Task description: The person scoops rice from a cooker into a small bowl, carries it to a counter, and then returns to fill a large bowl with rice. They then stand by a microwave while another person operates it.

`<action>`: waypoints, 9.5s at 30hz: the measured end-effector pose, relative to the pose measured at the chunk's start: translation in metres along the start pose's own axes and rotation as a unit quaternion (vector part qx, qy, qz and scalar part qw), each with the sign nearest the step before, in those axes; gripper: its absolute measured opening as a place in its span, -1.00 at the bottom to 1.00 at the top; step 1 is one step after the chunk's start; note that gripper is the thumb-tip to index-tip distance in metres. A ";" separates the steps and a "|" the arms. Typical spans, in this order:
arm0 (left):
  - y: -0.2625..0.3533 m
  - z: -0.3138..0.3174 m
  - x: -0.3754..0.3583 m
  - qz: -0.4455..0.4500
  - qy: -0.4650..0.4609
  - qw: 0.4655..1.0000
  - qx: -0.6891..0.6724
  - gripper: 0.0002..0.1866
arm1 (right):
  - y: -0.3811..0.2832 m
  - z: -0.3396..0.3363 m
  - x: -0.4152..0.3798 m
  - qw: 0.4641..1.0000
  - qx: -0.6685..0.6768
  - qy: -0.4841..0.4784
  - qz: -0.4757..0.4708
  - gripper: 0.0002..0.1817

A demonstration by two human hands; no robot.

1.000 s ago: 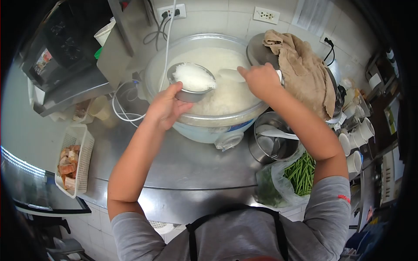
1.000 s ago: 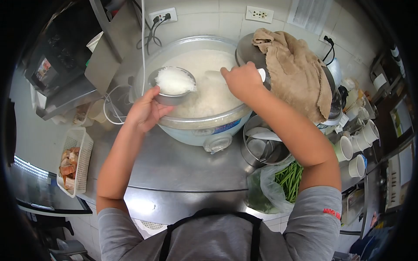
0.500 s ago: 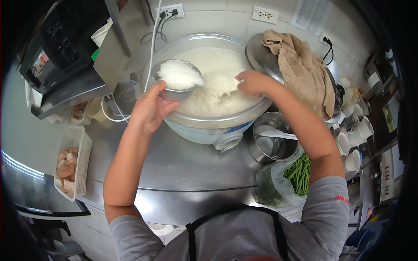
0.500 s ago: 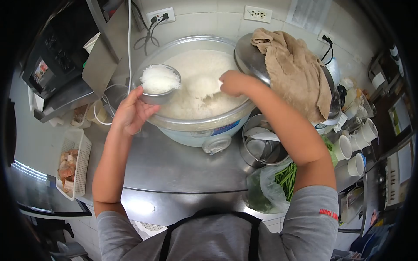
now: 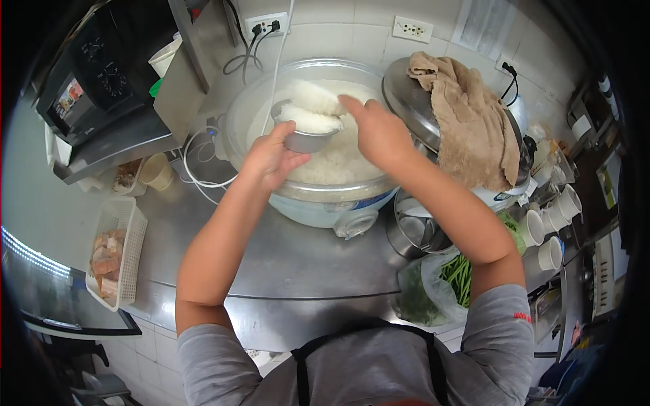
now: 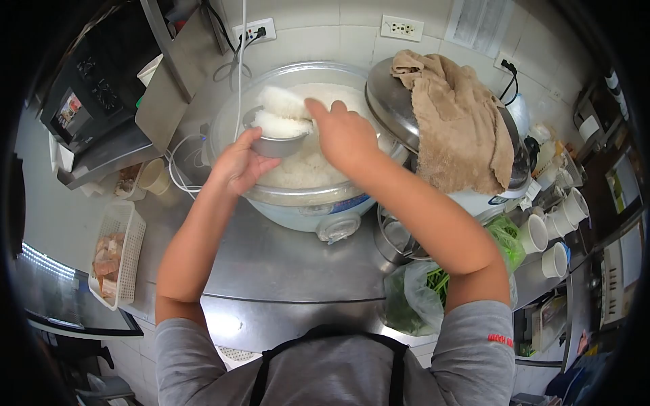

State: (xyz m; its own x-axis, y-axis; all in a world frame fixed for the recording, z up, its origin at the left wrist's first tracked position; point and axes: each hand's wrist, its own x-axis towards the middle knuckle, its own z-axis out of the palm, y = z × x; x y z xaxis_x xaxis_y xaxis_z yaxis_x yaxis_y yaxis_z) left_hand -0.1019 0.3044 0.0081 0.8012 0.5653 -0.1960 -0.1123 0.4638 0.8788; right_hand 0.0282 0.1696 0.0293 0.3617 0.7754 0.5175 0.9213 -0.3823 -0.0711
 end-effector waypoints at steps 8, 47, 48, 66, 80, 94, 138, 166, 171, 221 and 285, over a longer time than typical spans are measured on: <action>0.005 0.002 0.000 -0.003 -0.035 0.999 0.011 -0.57 | 0.010 -0.023 -0.006 0.996 0.005 -0.035 -0.079 -0.53; -0.023 0.038 0.002 0.119 -0.027 0.992 0.043 -0.68 | 0.022 -0.065 0.005 0.886 0.369 -0.222 0.175 -0.66; -0.018 0.043 -0.003 0.130 -0.024 0.990 0.041 -0.68 | 0.028 -0.067 0.007 0.873 0.395 -0.209 0.194 -0.66; -0.022 0.012 0.010 0.090 -0.055 0.989 -0.103 -0.63 | 0.096 -0.124 -0.124 0.977 -0.050 -0.195 0.077 -0.57; -0.035 0.004 -0.083 0.126 -0.116 0.966 -0.194 -0.44 | 0.116 -0.084 -0.019 0.979 -0.022 0.034 0.198 -0.72; -0.110 -0.106 -0.166 0.200 -0.032 0.901 -0.383 -0.26 | 0.248 -0.051 0.041 0.964 0.014 0.172 0.203 -0.51; -0.237 0.151 -0.214 -0.130 -0.296 0.945 -0.046 -0.16 | 0.114 -0.122 -0.396 0.447 0.810 -0.196 0.325 -0.37; -0.694 0.797 -0.355 -0.452 -0.681 0.576 0.008 -0.50 | 0.248 -0.464 -1.067 0.346 0.429 0.777 0.305 -0.30; -0.769 0.925 -0.447 -0.477 -0.694 0.532 0.089 -0.56 | 0.241 -0.521 -1.128 0.298 0.294 0.867 0.270 -0.36; -1.135 1.243 -1.306 0.245 -0.851 -0.454 -0.102 -0.27 | 0.318 -0.759 -1.488 0.092 -0.154 0.971 0.159 -0.30; -1.091 1.333 -1.230 0.221 -0.975 0.006 0.014 -0.35 | 0.168 -0.986 -1.381 -0.057 -0.852 -0.102 0.511 -0.78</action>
State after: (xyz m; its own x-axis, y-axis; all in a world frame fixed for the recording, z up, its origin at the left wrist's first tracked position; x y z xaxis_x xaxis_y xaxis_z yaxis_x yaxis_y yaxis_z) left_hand -0.1819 -1.8061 -0.1298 -0.7878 -0.5884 0.1820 -0.3781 0.6953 0.6113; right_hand -0.4571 -1.4607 0.1434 0.1447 -0.1328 0.9805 -0.8134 0.5484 0.1943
